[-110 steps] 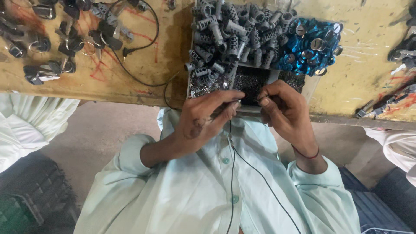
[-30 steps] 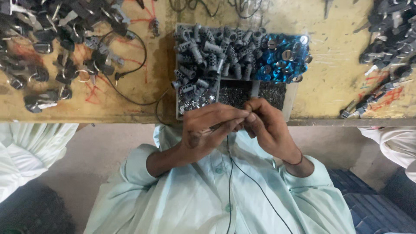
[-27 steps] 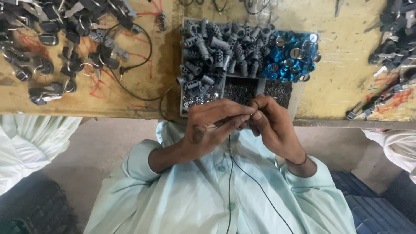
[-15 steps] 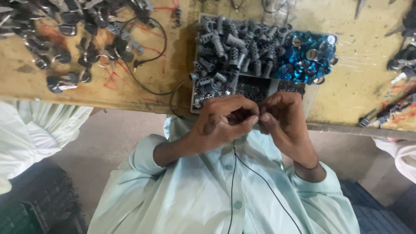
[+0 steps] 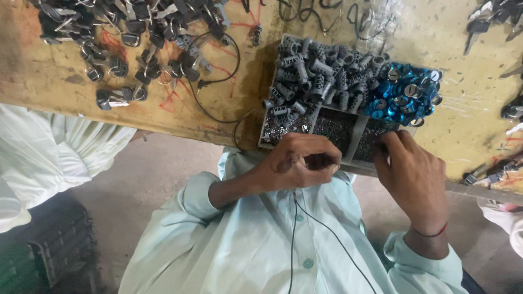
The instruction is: The person sits at a workbench assembling small lock components. They pick small metal pins and grey plastic lock bodies from compartment trays, fit the parts together by hand, and place finished assemblies onto the table or into trays, repeating the cycle.
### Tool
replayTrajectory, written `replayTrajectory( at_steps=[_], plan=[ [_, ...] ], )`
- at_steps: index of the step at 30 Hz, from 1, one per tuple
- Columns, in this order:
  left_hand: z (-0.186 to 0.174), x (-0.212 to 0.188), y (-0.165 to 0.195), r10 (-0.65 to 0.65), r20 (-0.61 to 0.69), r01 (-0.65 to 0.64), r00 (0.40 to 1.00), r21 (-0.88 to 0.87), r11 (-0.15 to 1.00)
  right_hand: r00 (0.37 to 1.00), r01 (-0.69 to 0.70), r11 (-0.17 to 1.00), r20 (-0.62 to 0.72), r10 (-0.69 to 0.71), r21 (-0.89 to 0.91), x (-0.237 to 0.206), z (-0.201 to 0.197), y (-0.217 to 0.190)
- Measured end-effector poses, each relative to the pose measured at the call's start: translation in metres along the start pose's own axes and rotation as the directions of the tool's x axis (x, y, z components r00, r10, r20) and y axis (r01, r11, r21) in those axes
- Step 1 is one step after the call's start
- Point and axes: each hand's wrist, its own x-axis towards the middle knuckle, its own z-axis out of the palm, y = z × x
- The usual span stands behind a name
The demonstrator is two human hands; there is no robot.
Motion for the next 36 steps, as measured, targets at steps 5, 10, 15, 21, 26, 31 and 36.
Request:
replayTrajectory(
  at_steps=[5, 10, 15, 21, 26, 31, 36],
  plan=[
    [0.005, 0.0, 0.003, -0.052, -0.009, 0.052, 0.999, -0.025, 0.998, 0.996, -0.063, 0.636, 0.011, 0.086, 0.769, -0.012, 0.001, -0.006],
    [0.008, 0.002, 0.008, -0.313, 0.119, 0.335, 0.942, -0.339, 0.879, 0.995, 0.056, 0.484, -0.087, 0.042, 0.873, -0.024, 0.02, -0.026],
    [-0.001, -0.003, 0.012, -0.189, 0.15, 0.224, 0.971, -0.268, 0.937, 0.997, 0.028, 0.361, -0.05, 0.051, 0.932, -0.029, 0.032, -0.023],
    [0.001, -0.006, 0.01, -0.213, 0.108, 0.236, 0.971, -0.297, 0.925, 0.997, -0.027, 0.444, -0.009, 0.078, 0.896, -0.026, 0.022, -0.031],
    [0.003, -0.008, 0.004, -0.174, 0.107, 0.199, 0.979, -0.312, 0.929, 0.993, -0.109, 0.459, 0.078, 0.087, 0.881, -0.025, 0.017, -0.027],
    [0.002, -0.008, 0.002, -0.15, 0.086, 0.165, 0.985, -0.219, 0.962, 0.994, -0.102, 0.411, 0.073, 0.087, 0.906, -0.023, 0.03, -0.016],
    [0.004, -0.009, -0.001, -0.122, 0.084, 0.14, 0.989, -0.26, 0.955, 0.988, -0.052, 0.33, 0.002, 0.152, 0.943, -0.029, 0.042, -0.02]
  ],
)
